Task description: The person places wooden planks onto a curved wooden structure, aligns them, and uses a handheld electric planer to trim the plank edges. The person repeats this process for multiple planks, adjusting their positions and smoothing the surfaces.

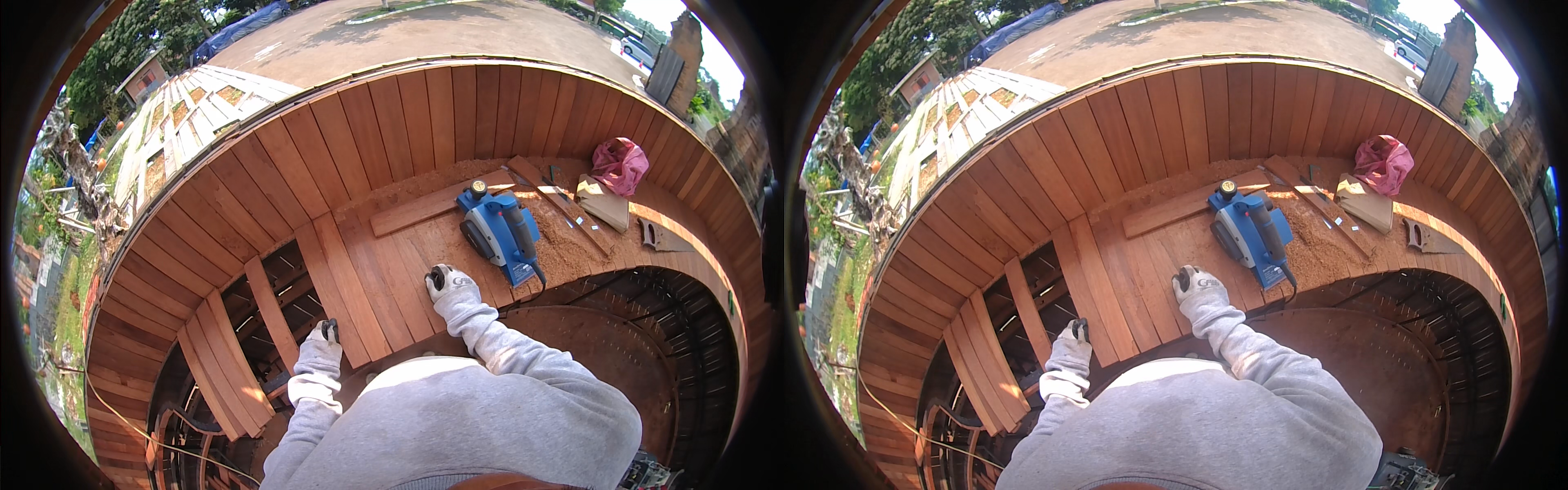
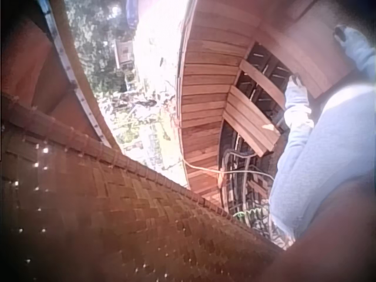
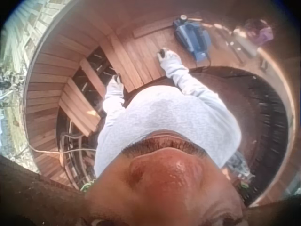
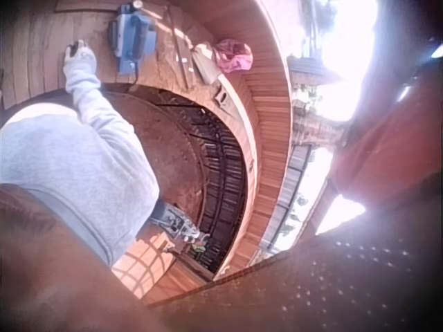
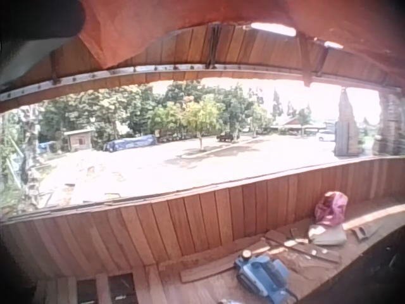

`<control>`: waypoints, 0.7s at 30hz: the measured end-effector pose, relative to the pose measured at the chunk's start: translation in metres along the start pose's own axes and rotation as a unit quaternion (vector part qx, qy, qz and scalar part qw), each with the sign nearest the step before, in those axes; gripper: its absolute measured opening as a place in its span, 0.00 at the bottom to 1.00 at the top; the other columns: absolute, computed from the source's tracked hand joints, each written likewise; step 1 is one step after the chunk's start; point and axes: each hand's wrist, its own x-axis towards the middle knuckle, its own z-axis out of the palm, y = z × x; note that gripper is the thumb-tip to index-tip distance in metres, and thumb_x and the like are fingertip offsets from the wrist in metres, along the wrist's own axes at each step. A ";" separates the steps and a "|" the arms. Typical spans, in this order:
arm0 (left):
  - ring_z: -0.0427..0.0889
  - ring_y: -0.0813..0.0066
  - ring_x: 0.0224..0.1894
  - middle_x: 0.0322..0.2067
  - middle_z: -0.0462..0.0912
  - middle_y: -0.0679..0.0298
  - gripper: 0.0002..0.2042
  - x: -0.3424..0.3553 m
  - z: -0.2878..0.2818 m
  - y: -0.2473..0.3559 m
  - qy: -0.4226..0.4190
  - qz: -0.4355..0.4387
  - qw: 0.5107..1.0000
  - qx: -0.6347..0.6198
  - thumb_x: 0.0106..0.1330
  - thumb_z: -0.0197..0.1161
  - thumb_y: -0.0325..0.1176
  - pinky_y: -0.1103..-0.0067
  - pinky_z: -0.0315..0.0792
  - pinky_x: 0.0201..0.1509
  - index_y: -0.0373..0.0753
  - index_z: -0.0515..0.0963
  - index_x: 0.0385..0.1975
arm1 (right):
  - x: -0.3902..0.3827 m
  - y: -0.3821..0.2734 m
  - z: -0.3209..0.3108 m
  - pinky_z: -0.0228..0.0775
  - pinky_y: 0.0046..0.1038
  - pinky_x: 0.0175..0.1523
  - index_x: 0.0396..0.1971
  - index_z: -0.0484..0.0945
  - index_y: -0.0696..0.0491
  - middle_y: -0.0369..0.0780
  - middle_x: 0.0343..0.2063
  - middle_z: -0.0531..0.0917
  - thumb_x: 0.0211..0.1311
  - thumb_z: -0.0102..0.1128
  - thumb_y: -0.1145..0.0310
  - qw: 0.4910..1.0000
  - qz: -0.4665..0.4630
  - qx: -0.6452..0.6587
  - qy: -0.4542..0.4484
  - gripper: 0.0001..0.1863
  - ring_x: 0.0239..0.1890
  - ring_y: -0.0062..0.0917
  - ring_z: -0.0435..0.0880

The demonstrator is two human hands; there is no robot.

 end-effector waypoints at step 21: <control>0.82 0.44 0.47 0.42 0.84 0.47 0.14 0.002 -0.001 -0.001 -0.022 -0.019 0.999 0.020 0.74 0.52 0.42 0.58 0.76 0.49 0.40 0.78 0.47 | 0.001 0.000 0.001 0.76 0.42 0.54 0.41 0.80 0.51 0.46 0.42 0.85 0.68 0.54 0.53 1.000 0.000 -0.003 0.003 0.17 0.47 0.43 0.84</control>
